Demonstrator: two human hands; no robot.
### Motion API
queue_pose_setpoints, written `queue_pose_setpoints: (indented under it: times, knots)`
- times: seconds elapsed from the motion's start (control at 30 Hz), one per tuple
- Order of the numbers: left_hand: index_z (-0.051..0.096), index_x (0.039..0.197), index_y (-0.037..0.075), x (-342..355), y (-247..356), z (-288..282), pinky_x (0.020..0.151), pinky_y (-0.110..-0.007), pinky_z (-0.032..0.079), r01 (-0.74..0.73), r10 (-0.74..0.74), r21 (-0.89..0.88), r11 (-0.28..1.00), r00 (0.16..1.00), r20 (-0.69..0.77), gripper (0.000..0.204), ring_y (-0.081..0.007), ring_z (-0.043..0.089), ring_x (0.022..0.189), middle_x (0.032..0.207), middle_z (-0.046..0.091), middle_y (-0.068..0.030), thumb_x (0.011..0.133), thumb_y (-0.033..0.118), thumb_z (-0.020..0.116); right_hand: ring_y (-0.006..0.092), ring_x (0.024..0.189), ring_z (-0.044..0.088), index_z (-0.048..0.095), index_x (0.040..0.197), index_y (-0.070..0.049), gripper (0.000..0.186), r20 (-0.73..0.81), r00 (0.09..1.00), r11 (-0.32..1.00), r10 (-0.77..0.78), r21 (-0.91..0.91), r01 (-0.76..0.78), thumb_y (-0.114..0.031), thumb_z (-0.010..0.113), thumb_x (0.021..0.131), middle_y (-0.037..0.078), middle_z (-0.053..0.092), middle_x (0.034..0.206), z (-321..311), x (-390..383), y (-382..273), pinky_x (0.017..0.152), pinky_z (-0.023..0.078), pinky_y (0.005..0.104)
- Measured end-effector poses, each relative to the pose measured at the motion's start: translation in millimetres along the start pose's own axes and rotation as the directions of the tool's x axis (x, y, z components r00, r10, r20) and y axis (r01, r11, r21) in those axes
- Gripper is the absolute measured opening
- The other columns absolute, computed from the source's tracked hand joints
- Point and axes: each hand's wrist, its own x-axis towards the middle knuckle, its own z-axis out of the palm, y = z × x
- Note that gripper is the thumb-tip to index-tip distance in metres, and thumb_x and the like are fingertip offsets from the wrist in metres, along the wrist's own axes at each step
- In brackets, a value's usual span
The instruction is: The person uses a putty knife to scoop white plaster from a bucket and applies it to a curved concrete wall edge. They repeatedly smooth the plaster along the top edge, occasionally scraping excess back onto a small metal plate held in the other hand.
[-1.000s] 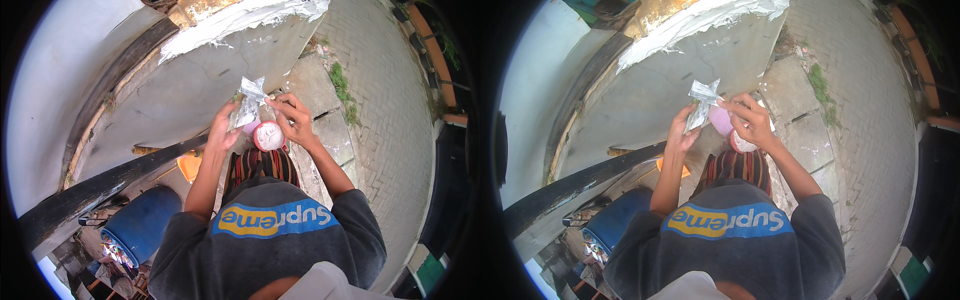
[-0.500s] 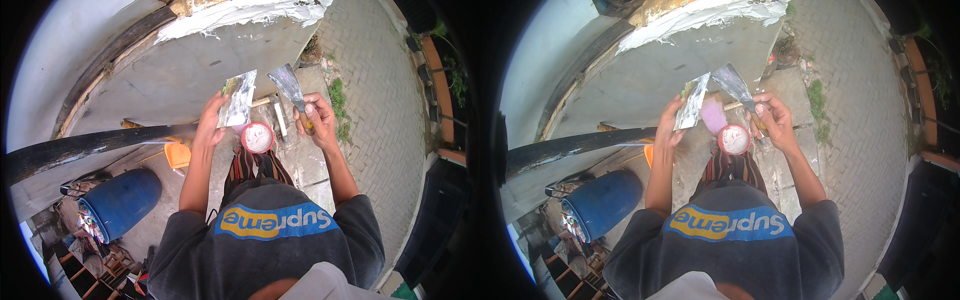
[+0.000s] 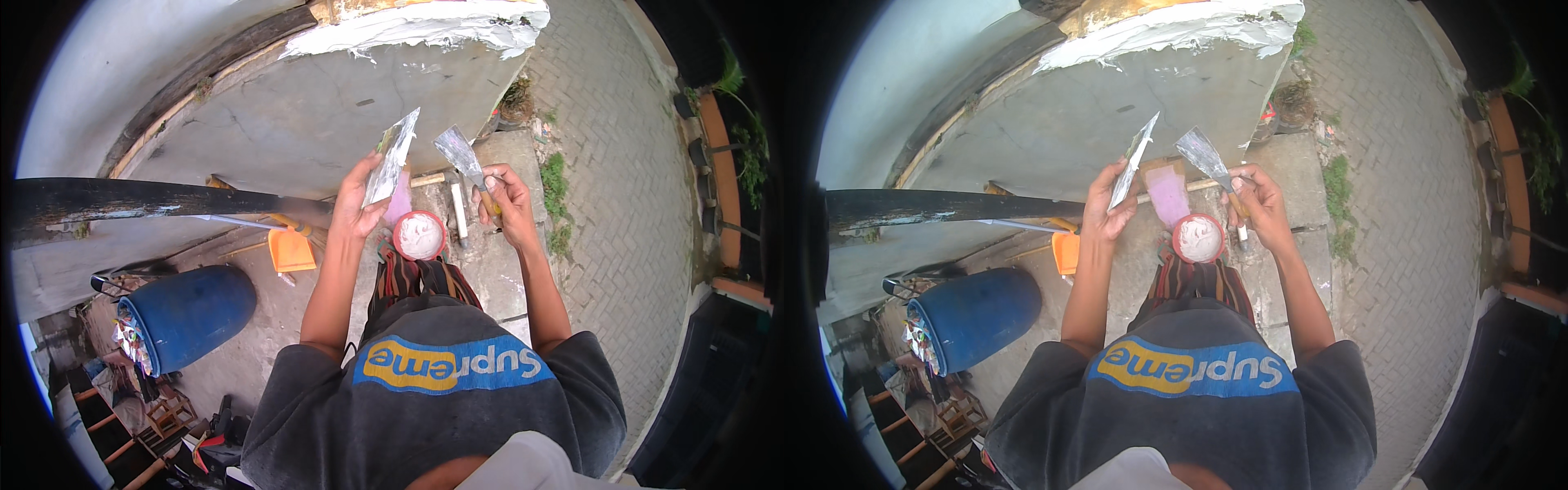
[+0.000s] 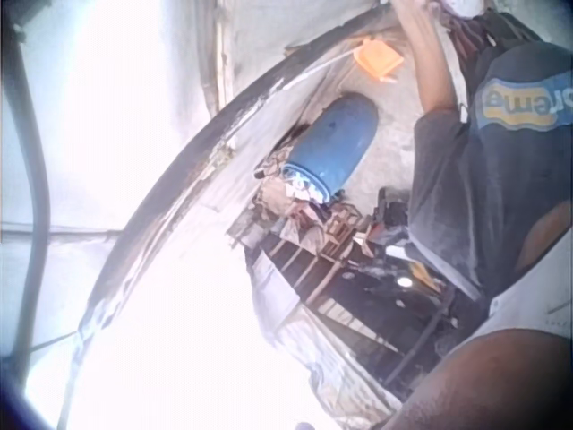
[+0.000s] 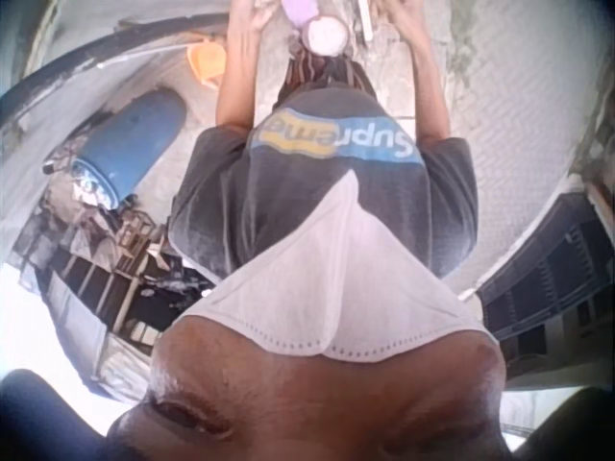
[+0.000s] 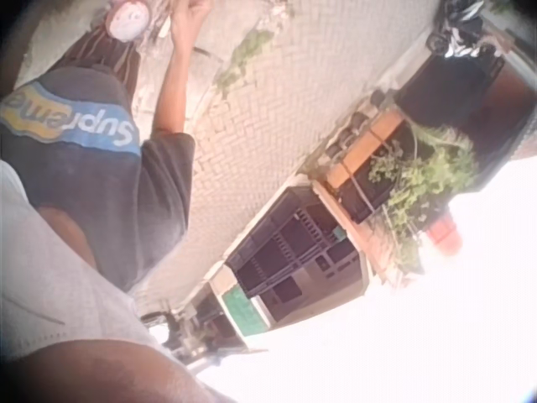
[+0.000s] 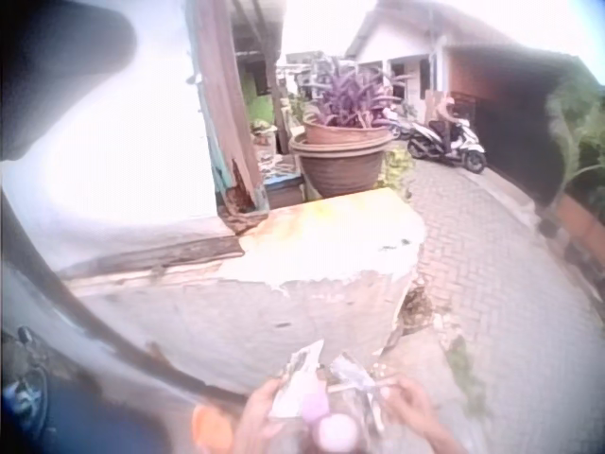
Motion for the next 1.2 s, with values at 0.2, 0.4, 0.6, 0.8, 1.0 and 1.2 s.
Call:
queue_pose_setpoints:
  times: [0.2, 0.4, 0.6, 0.8, 1.0, 1.2]
  knots:
    - [0.034, 0.139, 0.001, -2.7, -10.6, 19.4, 0.033, -0.016, 0.042, -0.089, 0.193, 0.442, 0.893, 0.961, -0.198, 0.049, -0.0079, 0.065, 0.065, 0.100, 0.065, -0.0090, 0.095, 0.019, 0.047, 0.0074, 0.050, 0.054, 0.059, 0.111, -0.003, 0.022, 0.099, 0.990, 0.969, 0.101, -0.237, -0.076, -0.020, 0.053, 0.097, 0.004, 0.063, 0.073, -1.4, 4.0, -25.8, 0.046, 0.041, 0.0207]
    - [0.026, 0.144, 0.004, -13.2, 6.9, 8.9, 0.035, -0.021, 0.039, 0.010, 0.143, 0.676, 0.736, 0.975, -0.170, 0.055, -0.0057, 0.060, 0.062, 0.097, 0.063, -0.0056, 0.096, 0.021, 0.047, 0.0061, 0.047, 0.053, 0.060, 0.107, -0.005, 0.021, 0.102, 0.974, 0.935, 0.200, -0.318, -0.159, -0.022, 0.055, 0.096, 0.003, 0.064, 0.070, -10.7, -0.4, -36.0, 0.043, 0.039, 0.0197]
    - [0.031, 0.144, 0.006, -5.9, 27.6, 2.9, 0.040, -0.020, 0.042, 0.188, -0.077, 0.854, 0.486, 0.982, -0.172, 0.054, -0.0053, 0.059, 0.067, 0.102, 0.062, -0.0069, 0.095, 0.023, 0.048, 0.0080, 0.046, 0.053, 0.063, 0.101, -0.001, 0.019, 0.243, 0.897, 0.756, 0.370, -0.639, -0.139, -0.019, 0.058, 0.094, 0.006, 0.063, 0.066, -26.5, 32.7, -81.7, 0.043, 0.041, 0.0219]
    - [0.033, 0.145, 0.008, 13.9, 29.7, -19.7, 0.053, -0.022, 0.048, 0.361, -0.371, 0.885, 0.294, 0.897, -0.242, 0.059, -0.0073, 0.060, 0.086, 0.116, 0.059, -0.0082, 0.092, 0.025, 0.052, 0.0103, 0.043, 0.055, 0.065, 0.092, -0.003, 0.026, 0.389, 0.609, 0.617, 0.691, -0.757, -0.215, -0.028, 0.064, 0.089, 0.006, 0.061, 0.059, -35.8, 78.9, -85.8, 0.038, 0.040, 0.0226]
    - [0.040, 0.142, 0.006, 38.5, 34.8, -46.6, 0.074, -0.027, 0.047, 0.405, -0.580, 0.894, 0.192, 0.781, -0.229, 0.062, -0.0130, 0.054, 0.106, 0.128, 0.051, -0.0103, 0.087, 0.028, 0.060, 0.0096, 0.041, 0.053, 0.066, 0.084, -0.003, 0.028, 0.404, 0.476, 0.576, 0.781, -0.761, -0.300, -0.031, 0.067, 0.087, 0.006, 0.061, 0.059, -33.6, 96.0, -45.5, 0.037, 0.038, 0.0222]
    - [0.043, 0.138, 0.000, 36.7, 39.7, -31.4, 0.098, -0.032, 0.044, 0.492, -0.560, 0.853, 0.176, 0.762, -0.325, 0.059, -0.0198, 0.049, 0.122, 0.139, 0.042, -0.0132, 0.086, 0.022, 0.061, 0.0083, 0.040, 0.051, 0.066, 0.083, -0.003, 0.028, 0.475, 0.430, 0.629, 0.767, -0.690, -0.359, -0.031, 0.066, 0.089, 0.005, 0.061, 0.058, -21.7, 94.1, -8.4, 0.037, 0.036, 0.0219]
